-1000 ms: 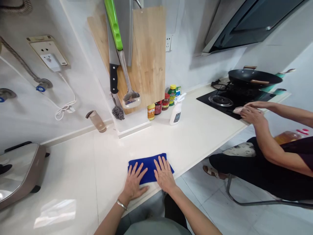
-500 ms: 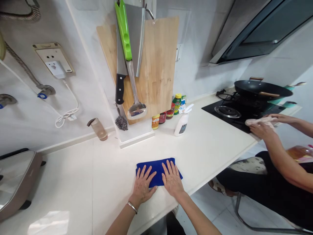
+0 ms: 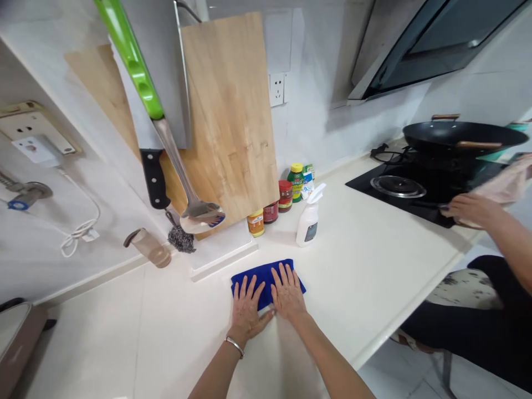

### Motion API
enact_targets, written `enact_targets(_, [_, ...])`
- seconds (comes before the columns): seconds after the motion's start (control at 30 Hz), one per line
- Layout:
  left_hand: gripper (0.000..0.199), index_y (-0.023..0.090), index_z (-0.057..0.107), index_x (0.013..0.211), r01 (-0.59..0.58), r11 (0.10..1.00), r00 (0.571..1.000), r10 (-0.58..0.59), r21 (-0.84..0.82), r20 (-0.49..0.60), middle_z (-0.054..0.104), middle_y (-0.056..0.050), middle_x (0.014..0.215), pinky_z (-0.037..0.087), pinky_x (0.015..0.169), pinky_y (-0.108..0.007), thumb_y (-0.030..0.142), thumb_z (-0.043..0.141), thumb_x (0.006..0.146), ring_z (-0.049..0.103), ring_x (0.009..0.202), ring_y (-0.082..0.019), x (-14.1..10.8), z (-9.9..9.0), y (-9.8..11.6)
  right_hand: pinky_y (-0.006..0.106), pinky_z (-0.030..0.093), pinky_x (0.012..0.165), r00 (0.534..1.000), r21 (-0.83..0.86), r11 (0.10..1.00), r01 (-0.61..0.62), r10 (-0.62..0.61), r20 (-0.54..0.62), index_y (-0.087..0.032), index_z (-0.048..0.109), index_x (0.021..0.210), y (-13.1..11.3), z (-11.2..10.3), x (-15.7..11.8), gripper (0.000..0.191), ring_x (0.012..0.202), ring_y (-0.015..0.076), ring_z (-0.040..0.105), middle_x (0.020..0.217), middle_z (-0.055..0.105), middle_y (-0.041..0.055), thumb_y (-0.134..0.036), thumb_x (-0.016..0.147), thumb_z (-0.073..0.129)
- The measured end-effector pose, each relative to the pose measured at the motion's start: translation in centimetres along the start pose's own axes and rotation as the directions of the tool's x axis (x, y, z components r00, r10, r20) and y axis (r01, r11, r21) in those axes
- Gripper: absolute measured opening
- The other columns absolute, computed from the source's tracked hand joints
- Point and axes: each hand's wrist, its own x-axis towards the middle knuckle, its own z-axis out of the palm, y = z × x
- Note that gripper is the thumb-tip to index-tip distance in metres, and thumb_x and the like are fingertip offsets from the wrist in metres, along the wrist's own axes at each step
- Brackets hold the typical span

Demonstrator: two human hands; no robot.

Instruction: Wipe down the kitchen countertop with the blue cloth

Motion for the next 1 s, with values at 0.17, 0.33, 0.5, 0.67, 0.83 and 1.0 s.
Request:
enact_targets(0.17, [0.091,0.031,0.033,0.155,0.041,0.999,0.999,-0.042,0.006,0.013,0.025,-0.007,0.166,0.023,0.122,-0.071,0.072,0.06,0.078,0.022,0.153,-0.04,2.2,-0.5,0.4,0.057,0.025,0.121,0.998,0.056,0.997,0.051,-0.049,-0.041,-0.02,0.036,0.153,1.6,2.5,3.2,0.059,0.151,0.0319,0.022,0.163,0.026,0.0114,-0.034,0.095,0.035])
enact_targets(0.33, [0.088,0.036,0.013,0.159,-0.108,0.991,0.991,0.1,0.083,0.087,0.016,0.0,0.167,0.033,0.124,-0.057,0.06,0.057,0.086,0.02,0.154,-0.028,-2.8,-1.5,-2.5,0.052,0.024,0.123,0.995,0.16,0.985,0.06,-0.072,0.073,-0.027,0.042,0.149,3.2,4.5,6.0,0.058,0.151,0.0263,0.025,0.161,0.033,0.0053,-0.044,0.095,0.033])
enact_targets(0.5, [0.08,0.043,0.011,0.157,0.023,0.962,0.999,-0.03,0.273,0.024,0.024,0.001,0.162,0.041,0.119,-0.053,0.047,0.054,0.09,0.028,0.15,-0.027,-12.8,-3.5,-10.1,0.065,0.025,0.117,0.973,0.14,0.972,-0.191,0.168,0.156,-0.008,0.056,0.138,-1.9,3.9,6.8,0.092,0.143,0.0437,0.035,0.151,0.043,0.0251,-0.079,0.082,0.037])
enact_targets(0.67, [0.063,0.04,0.027,0.154,0.472,0.778,0.882,-0.409,0.414,-0.236,0.039,-0.002,0.158,0.039,0.116,-0.061,0.039,0.045,0.094,0.031,0.148,-0.032,-20.7,-7.2,-15.0,0.066,0.017,0.119,0.988,0.108,0.984,-0.144,0.148,-0.031,0.002,0.052,0.138,-7.8,2.2,1.8,0.096,0.144,0.0472,0.03,0.15,0.041,0.0313,-0.075,0.085,0.032])
enact_targets(0.83, [0.061,0.026,0.034,0.154,0.631,0.668,0.763,-0.626,0.394,-0.162,0.028,-0.009,0.164,0.025,0.123,-0.058,0.046,0.035,0.097,0.02,0.152,-0.033,-21.0,-9.6,-15.4,0.061,0.02,0.122,0.999,0.178,0.984,0.026,-0.021,-0.033,-0.008,0.05,0.143,-7.5,0.0,-5.5,0.088,0.149,0.039,0.025,0.156,0.035,0.0222,-0.076,0.089,0.031])
enact_targets(1.0, [0.063,0.022,0.022,0.158,0.764,0.534,0.604,-0.789,0.361,-0.111,0.016,-0.012,0.168,0.018,0.123,-0.059,0.047,0.026,0.1,0.013,0.154,-0.036,-17.9,-10.6,-14.2,0.058,0.028,0.121,0.991,0.127,0.984,0.129,-0.132,0.018,-0.019,0.037,0.151,-5.1,-2.8,-13.0,0.071,0.15,0.0348,0.026,0.161,0.027,0.0131,-0.064,0.096,0.035])
